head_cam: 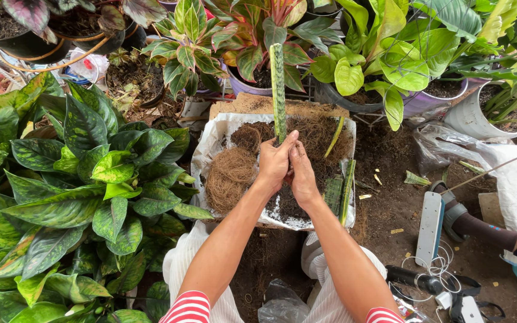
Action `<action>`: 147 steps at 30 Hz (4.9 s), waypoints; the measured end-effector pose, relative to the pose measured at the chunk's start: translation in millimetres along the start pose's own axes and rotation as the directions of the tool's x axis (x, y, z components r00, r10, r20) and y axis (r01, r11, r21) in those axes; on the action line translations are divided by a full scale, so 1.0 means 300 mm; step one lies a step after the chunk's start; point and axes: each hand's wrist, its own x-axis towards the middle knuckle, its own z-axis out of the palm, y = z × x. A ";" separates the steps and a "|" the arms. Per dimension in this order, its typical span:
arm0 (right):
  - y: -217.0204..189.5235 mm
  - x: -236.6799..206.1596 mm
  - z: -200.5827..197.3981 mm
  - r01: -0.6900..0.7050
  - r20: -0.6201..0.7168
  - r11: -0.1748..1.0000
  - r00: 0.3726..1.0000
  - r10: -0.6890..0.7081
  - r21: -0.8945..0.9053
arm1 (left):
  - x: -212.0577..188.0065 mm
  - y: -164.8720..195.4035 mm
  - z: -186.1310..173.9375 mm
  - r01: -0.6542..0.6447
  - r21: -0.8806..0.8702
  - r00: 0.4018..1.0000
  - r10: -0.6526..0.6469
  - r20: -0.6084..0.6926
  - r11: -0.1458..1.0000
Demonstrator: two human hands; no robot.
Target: The person sits on the ground and plants a snake plant leaf cutting into soil in a styrofoam box. They hold the leaf upright with both hands, press and pack soil around its base, add handfuls of soil, and repeatedly firm the soil around the cutting.
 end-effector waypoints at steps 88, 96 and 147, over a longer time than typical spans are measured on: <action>-0.142 -0.067 0.125 0.447 0.309 0.140 0.780 -0.545 -0.883 | 0.059 -0.010 -0.047 0.104 -0.046 0.942 -0.114 -0.315 0.993; -0.140 -0.063 0.127 0.467 0.223 0.392 0.821 -0.526 -0.792 | 0.059 -0.004 -0.046 0.145 -0.010 0.938 -0.140 -0.318 0.989; -0.083 -0.015 0.036 0.067 -0.044 0.971 0.996 -0.079 -0.231 | 0.023 0.034 -0.015 0.105 -0.149 0.992 -0.115 -0.056 0.983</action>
